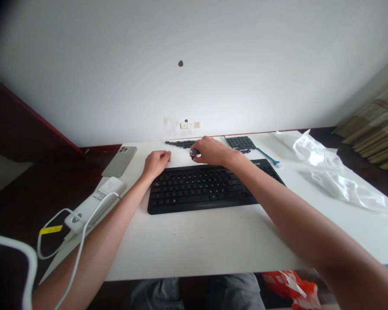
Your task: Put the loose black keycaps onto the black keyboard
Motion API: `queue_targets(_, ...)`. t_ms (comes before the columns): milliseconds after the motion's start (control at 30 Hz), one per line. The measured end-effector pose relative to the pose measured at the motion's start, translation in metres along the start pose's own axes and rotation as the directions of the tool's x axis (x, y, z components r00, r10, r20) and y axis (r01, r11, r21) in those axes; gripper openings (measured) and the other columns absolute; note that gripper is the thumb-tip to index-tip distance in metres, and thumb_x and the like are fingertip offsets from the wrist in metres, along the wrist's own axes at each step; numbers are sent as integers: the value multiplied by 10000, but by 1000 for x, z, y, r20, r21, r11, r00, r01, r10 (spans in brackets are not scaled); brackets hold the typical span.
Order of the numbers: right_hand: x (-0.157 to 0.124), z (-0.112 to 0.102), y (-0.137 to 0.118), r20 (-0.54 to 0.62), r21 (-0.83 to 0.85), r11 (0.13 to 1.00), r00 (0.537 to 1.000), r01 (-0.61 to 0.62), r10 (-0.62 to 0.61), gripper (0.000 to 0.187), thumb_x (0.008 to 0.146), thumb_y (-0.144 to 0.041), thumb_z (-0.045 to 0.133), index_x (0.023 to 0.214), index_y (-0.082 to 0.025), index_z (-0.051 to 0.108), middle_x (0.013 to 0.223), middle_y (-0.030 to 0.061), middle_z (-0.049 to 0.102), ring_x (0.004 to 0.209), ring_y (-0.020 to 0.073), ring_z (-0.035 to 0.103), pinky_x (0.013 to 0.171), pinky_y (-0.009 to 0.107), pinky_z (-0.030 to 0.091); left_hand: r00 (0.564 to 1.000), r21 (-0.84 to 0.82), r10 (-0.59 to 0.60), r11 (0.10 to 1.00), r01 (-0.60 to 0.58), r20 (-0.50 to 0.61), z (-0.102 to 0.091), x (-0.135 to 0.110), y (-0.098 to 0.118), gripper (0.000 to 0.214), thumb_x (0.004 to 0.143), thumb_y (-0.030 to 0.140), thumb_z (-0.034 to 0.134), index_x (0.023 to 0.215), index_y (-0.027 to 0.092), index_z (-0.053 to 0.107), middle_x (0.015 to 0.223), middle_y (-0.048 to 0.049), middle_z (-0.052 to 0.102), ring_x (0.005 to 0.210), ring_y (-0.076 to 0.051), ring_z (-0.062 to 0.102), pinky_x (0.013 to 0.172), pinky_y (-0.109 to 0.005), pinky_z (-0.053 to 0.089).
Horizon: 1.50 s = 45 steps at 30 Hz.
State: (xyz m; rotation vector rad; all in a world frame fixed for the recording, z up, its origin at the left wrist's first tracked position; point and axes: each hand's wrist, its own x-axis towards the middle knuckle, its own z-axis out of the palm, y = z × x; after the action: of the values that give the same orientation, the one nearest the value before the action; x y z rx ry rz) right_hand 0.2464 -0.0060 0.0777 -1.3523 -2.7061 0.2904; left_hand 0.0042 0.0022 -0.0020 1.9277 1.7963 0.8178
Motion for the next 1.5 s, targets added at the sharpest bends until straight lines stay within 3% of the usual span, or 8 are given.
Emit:
queue_targets(167,-15,-28,-16,194,83,996,981,-41,25,160,808,-279,748,955,-246,802,892,41,771,839,212,681,760,314,458,1000,18,13,1000,-13,7,-1,0,1,413,927,460,455,648,226,651,673,-28,684,670,-207,593,660,-303,334)
queue_targets(267,-20,-29,-25,371,87,994,928,-58,22,142,772,-252,783,912,-248,814,881,28,775,807,207,689,717,302,469,1000,24,5,1000,-5,10,-1,0,1,399,915,442,455,640,223,642,648,-23,665,645,-198,569,649,-300,322)
queue_targets(367,-21,-25,-31,458,54,996,888,-73,41,129,746,-207,798,863,-258,819,824,8,765,773,204,693,695,301,471,1000,23,-10,1000,10,8,-2,-1,3,387,907,430,460,629,225,635,631,-20,651,639,-197,559,641,-301,315)
queue_targets(667,-20,-15,-32,464,79,995,886,-66,22,87,748,-182,819,779,-260,793,772,-6,745,785,212,701,691,311,473,1000,20,-16,1000,16,8,-3,-1,5,382,905,423,469,616,227,622,620,-18,638,645,-197,564,656,-306,331)
queue_targets(900,-22,-13,-40,429,0,990,895,-140,126,85,739,-206,854,791,-241,797,830,33,720,743,219,689,669,322,459,1000,8,-4,1000,4,6,-1,-1,3,390,908,428,478,614,227,637,624,-19,647,652,-198,572,655,-307,339)
queue_targets(1200,-24,-9,-51,412,-98,989,900,-111,141,60,754,-187,821,785,-205,773,831,56,721,663,192,660,572,303,396,1000,17,2,1000,-2,-1,-1,0,3,380,904,413,476,617,224,639,628,-25,649,658,-197,570,652,-302,343)
queue_targets(1333,-20,-4,-42,398,-44,994,910,-105,113,99,699,-195,860,743,-220,775,784,35,719,699,193,672,565,284,408,1000,11,4,1000,-4,-4,-1,0,3,381,906,409,477,612,223,632,619,-22,638,647,-193,562,646,-305,342)
queue_targets(1500,-12,-1,-31,442,43,989,891,-139,106,87,685,-231,870,730,-248,798,747,11,736,724,197,688,586,281,440,1000,4,-2,1000,2,0,-2,-1,4,385,904,416,472,611,221,630,606,-21,623,637,-190,554,652,-305,338)
